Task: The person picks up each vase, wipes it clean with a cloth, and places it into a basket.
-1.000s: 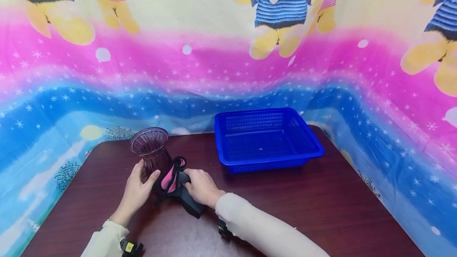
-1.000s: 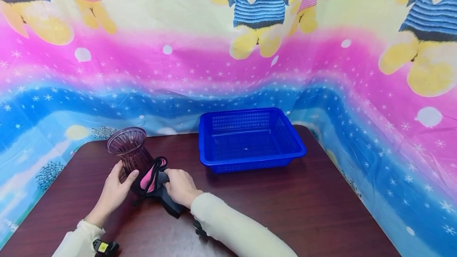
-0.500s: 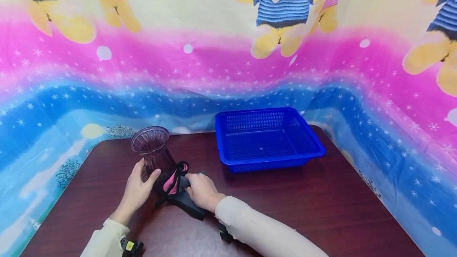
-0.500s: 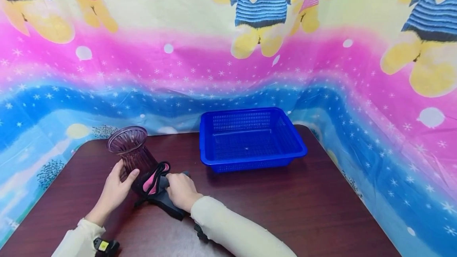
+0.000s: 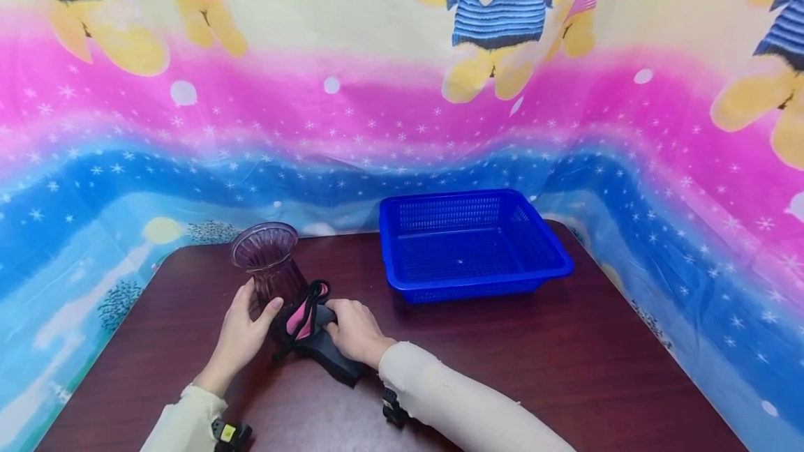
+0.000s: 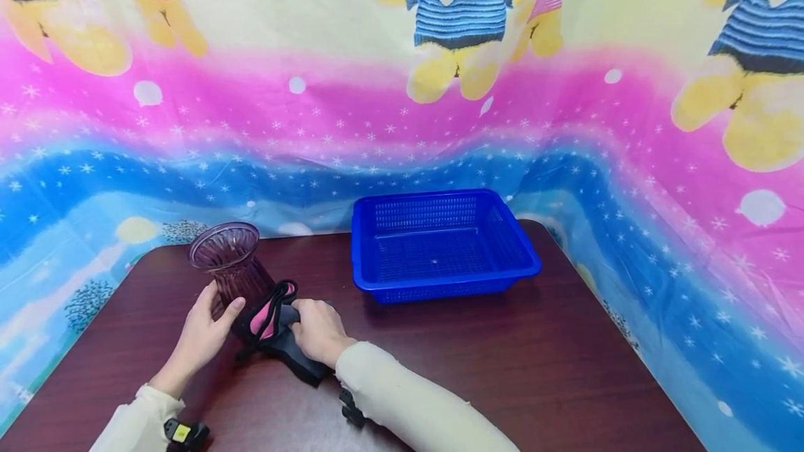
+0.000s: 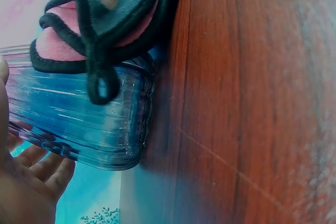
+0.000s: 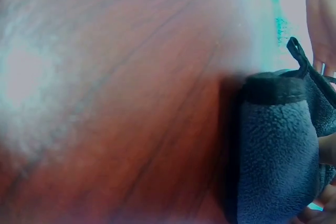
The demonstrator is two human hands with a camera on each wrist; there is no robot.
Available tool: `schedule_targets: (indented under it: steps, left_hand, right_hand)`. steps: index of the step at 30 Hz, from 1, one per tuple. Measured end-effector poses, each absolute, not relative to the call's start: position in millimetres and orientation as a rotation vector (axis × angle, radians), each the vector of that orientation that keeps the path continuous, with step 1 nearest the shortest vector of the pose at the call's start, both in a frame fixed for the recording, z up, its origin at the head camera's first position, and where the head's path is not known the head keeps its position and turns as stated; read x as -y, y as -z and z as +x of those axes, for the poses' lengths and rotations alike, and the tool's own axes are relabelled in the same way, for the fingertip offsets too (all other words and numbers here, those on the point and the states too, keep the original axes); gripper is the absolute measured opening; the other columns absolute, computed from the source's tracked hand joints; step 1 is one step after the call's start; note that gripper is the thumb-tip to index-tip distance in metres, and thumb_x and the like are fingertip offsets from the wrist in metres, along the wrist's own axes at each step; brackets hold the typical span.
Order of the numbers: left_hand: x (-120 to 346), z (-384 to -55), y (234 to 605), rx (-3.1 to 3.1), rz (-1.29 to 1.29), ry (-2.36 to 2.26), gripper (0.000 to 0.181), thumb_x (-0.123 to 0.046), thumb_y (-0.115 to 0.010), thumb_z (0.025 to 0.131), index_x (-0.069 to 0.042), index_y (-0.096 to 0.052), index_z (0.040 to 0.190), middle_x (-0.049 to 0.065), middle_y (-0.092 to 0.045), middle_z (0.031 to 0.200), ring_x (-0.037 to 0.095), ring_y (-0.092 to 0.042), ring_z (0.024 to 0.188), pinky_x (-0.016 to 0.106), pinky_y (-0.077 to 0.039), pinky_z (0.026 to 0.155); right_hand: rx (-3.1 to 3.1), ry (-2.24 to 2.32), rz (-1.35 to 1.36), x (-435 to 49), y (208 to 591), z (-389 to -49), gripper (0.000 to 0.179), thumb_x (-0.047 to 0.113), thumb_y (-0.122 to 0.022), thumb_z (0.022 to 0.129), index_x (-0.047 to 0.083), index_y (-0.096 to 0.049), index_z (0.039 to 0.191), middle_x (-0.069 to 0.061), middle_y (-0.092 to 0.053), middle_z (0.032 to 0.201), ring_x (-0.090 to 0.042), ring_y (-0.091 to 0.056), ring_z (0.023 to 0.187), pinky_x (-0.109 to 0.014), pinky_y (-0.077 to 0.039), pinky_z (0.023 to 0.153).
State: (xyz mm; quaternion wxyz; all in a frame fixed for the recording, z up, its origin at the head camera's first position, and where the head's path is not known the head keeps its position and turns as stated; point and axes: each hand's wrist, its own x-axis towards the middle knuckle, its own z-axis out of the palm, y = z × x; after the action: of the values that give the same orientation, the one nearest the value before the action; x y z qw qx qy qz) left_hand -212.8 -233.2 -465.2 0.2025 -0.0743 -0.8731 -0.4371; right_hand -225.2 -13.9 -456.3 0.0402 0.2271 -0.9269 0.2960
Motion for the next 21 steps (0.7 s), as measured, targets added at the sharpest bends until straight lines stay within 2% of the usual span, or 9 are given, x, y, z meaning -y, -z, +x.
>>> schedule_targets:
  steps: [3,10,17,21]
  left_hand:
    - [232.5,-211.6,464.7,2.434,-0.204,1.226,0.062,-0.019,-0.065,0.099,0.009,-0.04,0.147,0.029,-0.054,0.129,0.049,-0.061,0.12,-0.01,-0.027,0.088]
    - [231.7,-210.7,463.2,2.443,-0.206,1.204,0.06,-0.019,-0.063,0.1,0.007,-0.039,0.149,0.028,-0.054,0.131,0.047,-0.062,0.119,-0.009,-0.03,0.088]
    - [231.6,-211.0,462.0,2.411,-0.265,1.234,0.055,-0.013,-0.064,0.098,0.006,-0.043,0.145,0.029,-0.055,0.126,0.05,-0.061,0.118,-0.01,-0.028,0.088]
    - [232.1,-211.4,463.2,2.406,-0.278,1.195,0.052,-0.005,-0.062,0.095,0.009,-0.043,0.142,0.03,-0.055,0.122,0.051,-0.062,0.114,-0.01,-0.028,0.088]
  right_hand:
    - [2.794,-0.947,0.685,14.0,450.6,-225.2,0.019,0.012,-0.07,0.09,0.017,-0.074,0.107,0.004,-0.076,0.093,-0.007,-0.065,0.08,-0.024,-0.053,0.07]
    - [2.693,-1.036,0.694,15.1,430.2,-227.1,0.021,0.009,-0.068,0.089,0.016,-0.073,0.108,0.002,-0.076,0.094,-0.007,-0.064,0.077,-0.02,-0.051,0.068]
    - [2.629,-1.062,0.702,17.9,407.8,-227.6,0.022,0.012,-0.068,0.091,0.019,-0.073,0.111,0.004,-0.076,0.095,-0.006,-0.064,0.077,-0.019,-0.05,0.068]
    - [2.597,-1.084,0.718,19.1,397.7,-226.2,0.018,0.013,-0.068,0.091,0.019,-0.072,0.107,0.005,-0.075,0.091,-0.006,-0.061,0.073,-0.018,-0.047,0.065]
